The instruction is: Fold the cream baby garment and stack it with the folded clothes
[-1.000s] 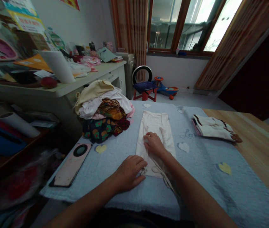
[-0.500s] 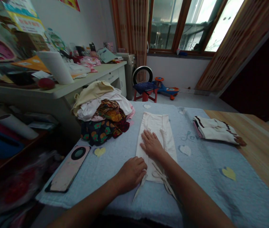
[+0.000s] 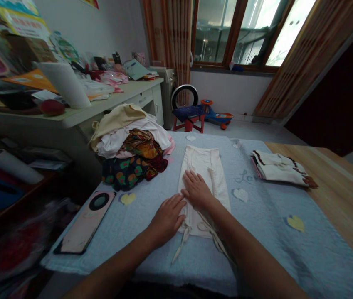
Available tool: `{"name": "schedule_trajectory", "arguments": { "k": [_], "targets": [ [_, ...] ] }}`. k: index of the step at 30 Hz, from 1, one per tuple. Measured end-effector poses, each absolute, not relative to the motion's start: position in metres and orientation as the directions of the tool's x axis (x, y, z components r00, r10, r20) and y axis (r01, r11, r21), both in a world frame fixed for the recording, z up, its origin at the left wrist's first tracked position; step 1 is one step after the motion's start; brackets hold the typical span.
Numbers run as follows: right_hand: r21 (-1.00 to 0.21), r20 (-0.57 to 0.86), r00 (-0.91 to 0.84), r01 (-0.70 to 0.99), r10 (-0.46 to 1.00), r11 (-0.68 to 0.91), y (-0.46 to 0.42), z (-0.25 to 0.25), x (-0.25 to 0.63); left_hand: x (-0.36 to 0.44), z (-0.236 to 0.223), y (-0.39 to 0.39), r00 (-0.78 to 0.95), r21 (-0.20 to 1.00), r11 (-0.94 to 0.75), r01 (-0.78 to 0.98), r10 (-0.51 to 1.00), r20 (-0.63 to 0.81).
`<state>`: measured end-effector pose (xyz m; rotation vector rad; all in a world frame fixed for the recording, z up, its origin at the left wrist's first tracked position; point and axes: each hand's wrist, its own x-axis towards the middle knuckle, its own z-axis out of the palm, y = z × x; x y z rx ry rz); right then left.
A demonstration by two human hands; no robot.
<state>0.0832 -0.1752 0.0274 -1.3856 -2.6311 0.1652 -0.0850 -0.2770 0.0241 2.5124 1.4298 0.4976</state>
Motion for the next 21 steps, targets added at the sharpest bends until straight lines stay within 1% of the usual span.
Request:
{"name": "schedule_trajectory", "arguments": {
  "k": [3, 9, 13, 18, 21],
  "targets": [
    [-0.193, 0.069, -0.563, 0.803, 0.824, 0.564, -0.178, 0.029, 0.083, -0.087, 0.030, -0.283, 0.527, 0.318, -0.568, 0.759, 0.823, 0.212],
    [-0.193, 0.045, -0.587, 0.788, 0.808, 0.584, -0.179, 0.035, 0.088, -0.087, 0.043, -0.293, 0.612, 0.346, -0.670, 0.656, 0.741, 0.275],
    [-0.201, 0.017, -0.594, 0.786, 0.804, 0.585, -0.177, 0.038, 0.089, -0.089, 0.047, -0.295, 0.618, 0.389, -0.679, 0.623, 0.732, 0.288],
    [-0.204, 0.044, -0.575, 0.796, 0.817, 0.570, -0.175, 0.041, 0.091, -0.091, 0.048, -0.294, 0.631, 0.432, -0.687, 0.585, 0.720, 0.289],
    [-0.220, 0.035, -0.578, 0.791, 0.815, 0.570, -0.174, 0.040, 0.092, -0.091, 0.048, -0.294, 0.647, 0.454, -0.692, 0.561, 0.709, 0.281]
  ]
}}
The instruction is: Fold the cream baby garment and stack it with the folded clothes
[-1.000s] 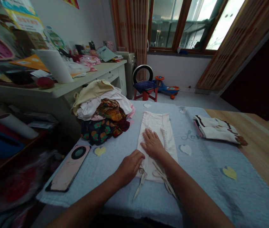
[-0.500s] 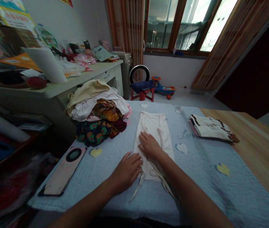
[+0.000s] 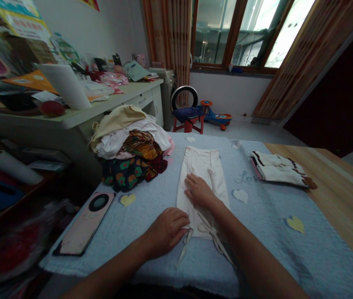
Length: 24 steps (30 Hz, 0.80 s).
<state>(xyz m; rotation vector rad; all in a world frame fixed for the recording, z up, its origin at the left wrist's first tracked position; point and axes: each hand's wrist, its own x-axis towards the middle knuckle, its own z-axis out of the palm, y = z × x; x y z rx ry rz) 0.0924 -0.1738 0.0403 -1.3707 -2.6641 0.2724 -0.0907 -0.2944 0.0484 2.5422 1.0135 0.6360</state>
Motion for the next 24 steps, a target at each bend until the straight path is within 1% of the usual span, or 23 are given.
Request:
{"name": "schedule_trajectory", "arguments": {
  "k": [4, 7, 12, 19, 21, 24],
  "targets": [
    [-0.225, 0.082, -0.566, 0.791, 0.820, 0.569, -0.171, 0.038, 0.093, -0.089, 0.047, -0.291, 0.601, 0.478, -0.654, 0.586, 0.747, 0.285],
    [-0.222, 0.099, -0.543, 0.804, 0.834, 0.551, -0.169, 0.036, 0.092, -0.086, 0.045, -0.288, 0.561, 0.452, -0.615, 0.647, 0.784, 0.264],
    [-0.212, 0.050, -0.542, 0.815, 0.839, 0.539, -0.164, 0.036, 0.093, -0.083, 0.045, -0.288, 0.588, 0.432, -0.609, 0.665, 0.784, 0.200],
    [-0.211, 0.045, -0.529, 0.824, 0.847, 0.526, -0.158, 0.036, 0.094, -0.086, 0.057, -0.283, 0.631, 0.440, -0.616, 0.653, 0.764, 0.132],
    [-0.233, 0.063, -0.545, 0.807, 0.836, 0.543, -0.155, 0.037, 0.095, -0.086, 0.057, -0.275, 0.615, 0.454, -0.610, 0.649, 0.772, 0.158],
    [-0.292, 0.137, -0.535, 0.782, 0.834, 0.550, -0.148, 0.041, 0.100, -0.086, 0.051, -0.254, 0.539, 0.440, -0.588, 0.678, 0.805, 0.246]
  ]
}}
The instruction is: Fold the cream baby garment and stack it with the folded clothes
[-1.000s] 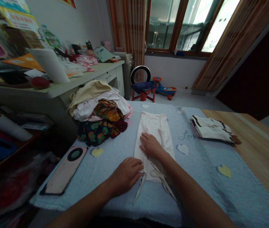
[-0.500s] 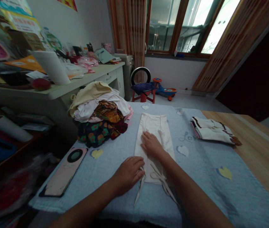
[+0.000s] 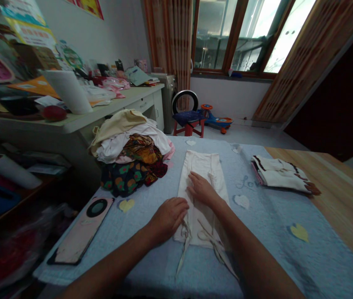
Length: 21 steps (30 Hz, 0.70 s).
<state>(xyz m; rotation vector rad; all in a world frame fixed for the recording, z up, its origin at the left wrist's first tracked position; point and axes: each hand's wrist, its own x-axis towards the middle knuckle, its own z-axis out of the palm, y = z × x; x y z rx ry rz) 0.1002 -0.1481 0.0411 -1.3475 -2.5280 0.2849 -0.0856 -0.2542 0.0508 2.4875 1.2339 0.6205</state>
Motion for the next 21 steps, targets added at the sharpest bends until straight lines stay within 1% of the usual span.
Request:
{"name": "schedule_trajectory", "arguments": {
  "k": [2, 4, 5, 8, 10, 11, 14, 18, 21],
  "targets": [
    [-0.329, 0.205, -0.476, 0.789, 0.855, 0.518, -0.140, 0.047, 0.108, -0.084, 0.044, -0.235, 0.480, 0.392, -0.552, 0.736, 0.834, 0.274],
    [-0.343, 0.251, -0.393, 0.818, 0.885, 0.461, -0.131, 0.054, 0.119, -0.081, 0.038, -0.213, 0.453, 0.332, -0.513, 0.792, 0.857, 0.246],
    [-0.341, 0.257, -0.335, 0.846, 0.907, 0.409, -0.126, 0.057, 0.126, -0.079, 0.036, -0.202, 0.440, 0.304, -0.490, 0.817, 0.870, 0.222],
    [-0.325, 0.268, -0.090, 0.929, 0.959, 0.178, -0.111, 0.062, 0.149, -0.070, 0.033, -0.170, 0.398, 0.247, -0.427, 0.870, 0.903, 0.159],
    [-0.316, 0.233, 0.030, 0.947, 0.972, 0.047, -0.103, 0.060, 0.163, -0.062, 0.033, -0.152, 0.360, 0.230, -0.384, 0.894, 0.922, 0.141],
    [-0.305, 0.205, 0.062, 0.952, 0.977, 0.003, -0.100, 0.057, 0.167, -0.058, 0.033, -0.144, 0.344, 0.224, -0.365, 0.904, 0.930, 0.128],
    [-0.262, 0.153, 0.087, 0.964, 0.984, -0.045, -0.094, 0.044, 0.172, -0.043, 0.032, -0.125, 0.278, 0.218, -0.295, 0.930, 0.955, 0.103],
    [-0.221, 0.162, -0.016, 0.974, 0.987, 0.052, -0.095, 0.024, 0.165, -0.022, 0.026, -0.112, 0.234, 0.217, -0.254, 0.943, 0.966, 0.111],
    [-0.196, 0.155, -0.054, 0.977, 0.986, 0.084, -0.097, 0.015, 0.161, -0.012, 0.017, -0.108, 0.221, 0.205, -0.235, 0.950, 0.971, 0.088]
  ]
}}
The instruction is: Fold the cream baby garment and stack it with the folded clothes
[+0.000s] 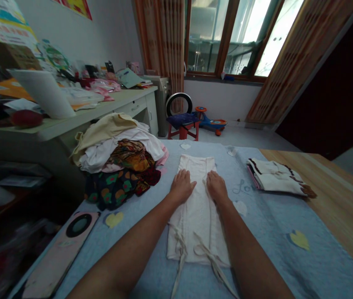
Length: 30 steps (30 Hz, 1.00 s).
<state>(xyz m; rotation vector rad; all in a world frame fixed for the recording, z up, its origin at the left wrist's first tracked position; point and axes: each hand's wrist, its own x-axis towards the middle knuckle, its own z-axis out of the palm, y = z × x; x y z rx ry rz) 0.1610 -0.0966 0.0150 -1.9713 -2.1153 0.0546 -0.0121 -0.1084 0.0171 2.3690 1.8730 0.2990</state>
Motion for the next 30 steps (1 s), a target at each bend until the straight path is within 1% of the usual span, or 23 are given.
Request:
{"name": "schedule_trajectory", "arguments": {
  "k": [3, 7, 9, 12, 16, 23, 30],
  "targets": [
    [-0.179, 0.104, -0.062, 0.981, 0.993, 0.080, -0.097, 0.012, 0.159, -0.008, 0.010, -0.108, 0.225, 0.183, -0.238, 0.954, 0.971, 0.086],
    [-0.154, 0.002, -0.068, 0.986, 0.998, 0.067, -0.098, 0.014, 0.157, -0.008, 0.004, -0.110, 0.235, 0.167, -0.253, 0.953, 0.965, 0.120],
    [-0.144, -0.020, -0.073, 0.987, 0.997, 0.069, -0.099, 0.015, 0.156, -0.009, 0.002, -0.110, 0.238, 0.162, -0.260, 0.952, 0.961, 0.143],
    [-0.142, -0.020, -0.071, 0.988, 0.997, 0.067, -0.098, 0.015, 0.155, -0.008, 0.000, -0.111, 0.236, 0.163, -0.264, 0.951, 0.956, 0.172],
    [-0.157, -0.026, -0.061, 0.986, 0.998, 0.056, -0.097, 0.014, 0.155, -0.008, 0.002, -0.111, 0.241, 0.169, -0.271, 0.948, 0.954, 0.177],
    [-0.170, -0.028, -0.038, 0.985, 0.999, 0.033, -0.095, 0.015, 0.156, -0.008, -0.002, -0.109, 0.285, 0.170, -0.326, 0.930, 0.931, 0.227],
    [-0.189, -0.016, -0.037, 0.981, 0.999, 0.033, -0.094, 0.010, 0.157, -0.009, -0.001, -0.107, 0.306, 0.170, -0.350, 0.921, 0.921, 0.240]
  ]
}}
